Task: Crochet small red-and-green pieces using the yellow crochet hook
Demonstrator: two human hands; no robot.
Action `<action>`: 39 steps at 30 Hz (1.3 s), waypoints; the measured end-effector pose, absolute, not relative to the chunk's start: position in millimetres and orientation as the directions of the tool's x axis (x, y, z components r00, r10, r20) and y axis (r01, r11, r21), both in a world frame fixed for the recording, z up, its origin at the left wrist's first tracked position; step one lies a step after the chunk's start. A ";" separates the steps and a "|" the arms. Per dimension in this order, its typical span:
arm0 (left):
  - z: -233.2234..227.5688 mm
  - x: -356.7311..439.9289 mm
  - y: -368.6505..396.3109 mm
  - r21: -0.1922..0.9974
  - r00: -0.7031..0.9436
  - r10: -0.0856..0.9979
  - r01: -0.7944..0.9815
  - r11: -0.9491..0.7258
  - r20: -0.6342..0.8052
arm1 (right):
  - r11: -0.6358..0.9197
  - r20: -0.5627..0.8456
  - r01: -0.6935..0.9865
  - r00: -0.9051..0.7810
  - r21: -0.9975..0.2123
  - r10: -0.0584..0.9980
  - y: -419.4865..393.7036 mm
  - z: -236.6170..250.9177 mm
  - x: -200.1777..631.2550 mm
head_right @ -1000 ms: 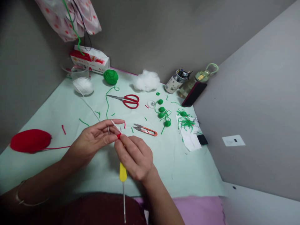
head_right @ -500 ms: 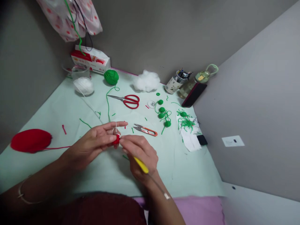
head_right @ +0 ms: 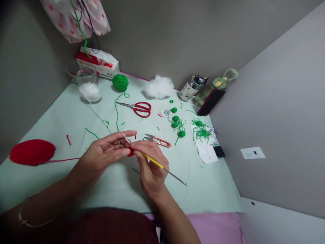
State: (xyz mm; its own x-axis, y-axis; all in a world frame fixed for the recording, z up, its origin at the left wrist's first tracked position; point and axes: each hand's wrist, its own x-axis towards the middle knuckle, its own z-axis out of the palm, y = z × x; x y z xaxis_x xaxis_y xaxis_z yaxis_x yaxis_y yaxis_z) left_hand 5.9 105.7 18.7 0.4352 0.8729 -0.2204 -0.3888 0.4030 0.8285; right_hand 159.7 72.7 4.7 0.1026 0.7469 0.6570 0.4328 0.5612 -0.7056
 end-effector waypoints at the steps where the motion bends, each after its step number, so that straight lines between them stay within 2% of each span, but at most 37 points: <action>1: 18.0 6.5 105.6 0.810 0.425 0.875 -0.414 0.415 -0.232 | 0.578 0.692 0.481 0.087 -0.659 0.716 71.5 1.7 158.7; 4: 16.6 7.9 106.5 0.726 0.456 0.844 -0.473 0.499 -0.283 | 0.621 0.783 0.618 -0.013 -0.482 0.621 69.3 -4.7 159.3; 5: 16.4 7.9 107.5 0.692 0.488 0.818 -0.477 0.542 -0.304 | 0.623 0.786 0.629 -0.030 -0.465 0.617 69.3 -4.8 160.6; 6: 16.1 7.5 108.9 0.661 0.522 0.789 -0.472 0.583 -0.324 | 0.615 0.771 0.616 -0.021 -0.492 0.637 69.9 -3.7 162.4; 9: 15.0 3.6 114.6 0.621 0.559 0.748 -0.456 0.638 -0.358 | 0.541 0.659 0.471 0.121 -0.697 0.743 74.1 4.1 168.7; 11: 14.2 0.3 117.4 0.640 0.534 0.766 -0.457 0.618 -0.358 | 0.503 0.581 0.330 0.208 -0.799 0.787 78.2 8.7 171.6; 13: 13.7 -1.4 117.5 0.683 0.515 0.789 -0.443 0.580 -0.335 | 0.480 0.511 0.182 0.215 -0.858 0.832 81.8 10.0 172.0; 15: 13.5 -0.5 115.3 0.738 0.510 0.808 -0.416 0.532 -0.295 | 0.463 0.472 0.090 0.169 -0.882 0.865 83.7 8.1 170.2; 18: 13.7 2.2 111.9 0.789 0.503 0.826 -0.387 0.477 -0.253 | 0.470 0.481 0.105 0.152 -0.876 0.863 83.4 2.8 166.9; 20: 14.0 2.4 111.5 0.792 0.512 0.821 -0.379 0.480 -0.252 | 0.458 0.468 0.096 0.161 -0.884 0.869 82.9 0.4 166.2; 25: 14.3 -2.0 114.4 0.803 0.519 0.817 -0.359 0.476 -0.252 | 0.358 0.345 -0.093 0.131 -0.929 0.930 86.6 1.2 170.1; 31: 14.4 -5.5 114.7 0.817 0.510 0.821 -0.339 0.466 -0.257 | 0.294 0.283 -0.194 0.082 -0.936 0.956 84.1 6.3 174.3; 34: 15.4 -6.5 114.6 0.833 0.503 0.828 -0.328 0.446 -0.246 | 0.331 0.320 -0.129 0.097 -0.935 0.942 78.0 8.3 173.8; 39: 15.7 -5.6 114.3 0.858 0.487 0.846 -0.317 0.404 -0.218 | 0.542 0.564 0.189 0.095 -0.819 0.820 71.5 8.4 172.2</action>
